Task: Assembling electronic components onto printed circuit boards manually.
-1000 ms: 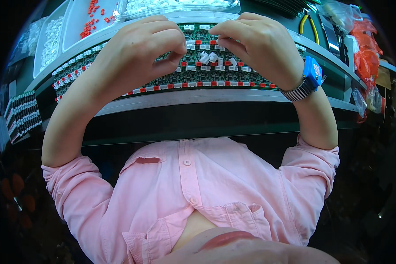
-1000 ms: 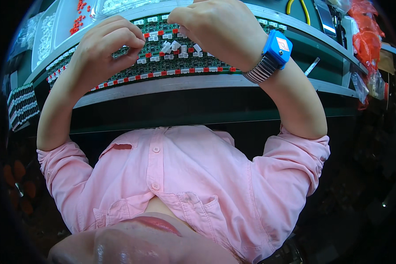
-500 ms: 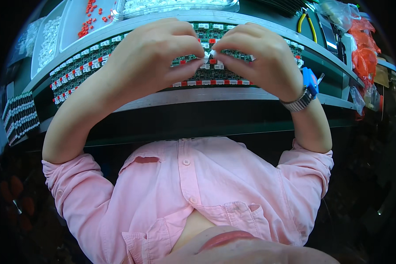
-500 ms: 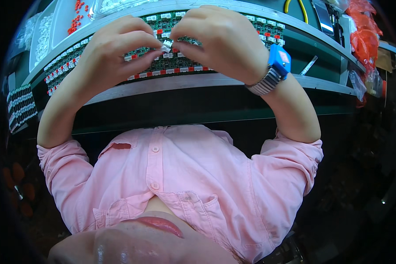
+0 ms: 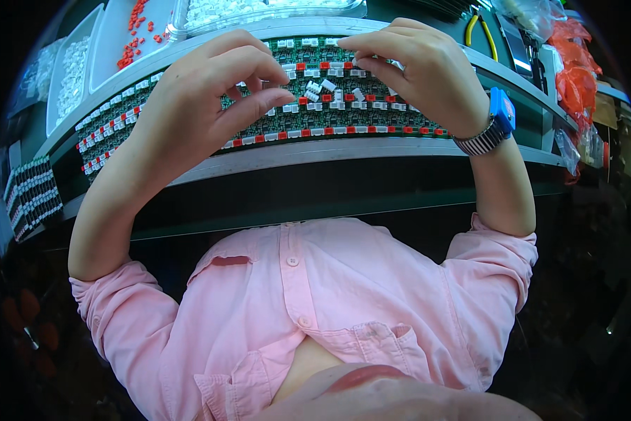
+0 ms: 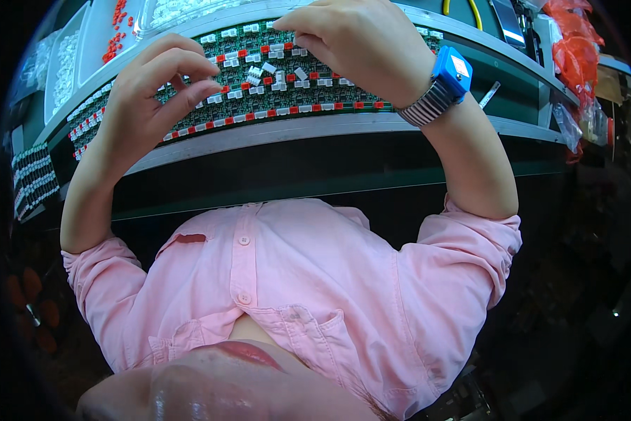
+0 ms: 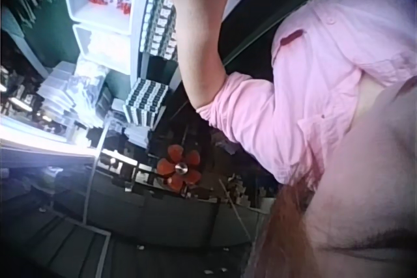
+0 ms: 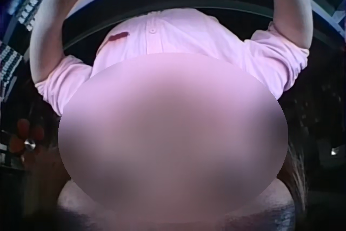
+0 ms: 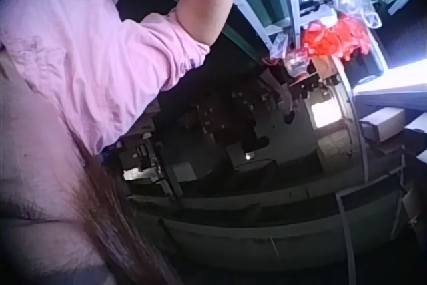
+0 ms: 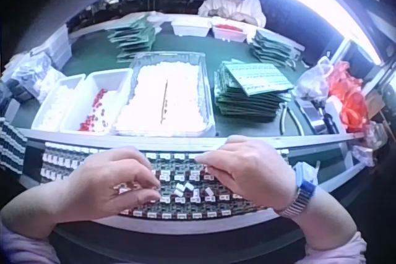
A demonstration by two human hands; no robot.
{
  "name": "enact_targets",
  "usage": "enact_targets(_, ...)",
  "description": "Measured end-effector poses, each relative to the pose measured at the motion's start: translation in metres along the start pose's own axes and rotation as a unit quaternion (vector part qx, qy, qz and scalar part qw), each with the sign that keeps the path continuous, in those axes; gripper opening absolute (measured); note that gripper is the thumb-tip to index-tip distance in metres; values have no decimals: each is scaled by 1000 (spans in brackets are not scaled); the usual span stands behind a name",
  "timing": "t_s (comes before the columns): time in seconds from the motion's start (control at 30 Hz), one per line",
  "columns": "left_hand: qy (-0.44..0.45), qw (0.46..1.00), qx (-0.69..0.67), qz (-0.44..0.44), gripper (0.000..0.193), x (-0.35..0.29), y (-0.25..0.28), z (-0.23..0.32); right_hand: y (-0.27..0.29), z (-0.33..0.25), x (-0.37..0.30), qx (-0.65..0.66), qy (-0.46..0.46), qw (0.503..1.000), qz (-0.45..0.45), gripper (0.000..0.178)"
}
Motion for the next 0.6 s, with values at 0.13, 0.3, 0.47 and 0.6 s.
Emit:
enact_targets(0.13,26,999,1,-34,8,-4,4,-2,7,-16,9,-73,59,996,13,17)
enact_targets(0.3,17,999,7,-33,13,1,4,-4,9,-19,13,-97,57,994,-6,15)
enact_targets(0.47,14,1000,12,-4,11,10,2,0,12,-18,9,-91,64,993,-44,13)
enact_targets(0.6,-11,1000,7,3,15,21,-4,-4,20,-31,-1,-87,111,990,-11,13)
Point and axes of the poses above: each hand's wrist, its own x-axis towards the middle knuckle, its own y-axis out of the back of the hand, z = x × y, the point moved 5 cm from there along x, towards the middle knuckle, and after that the axes turned 3 degrees about x, right-handed, at the moved point
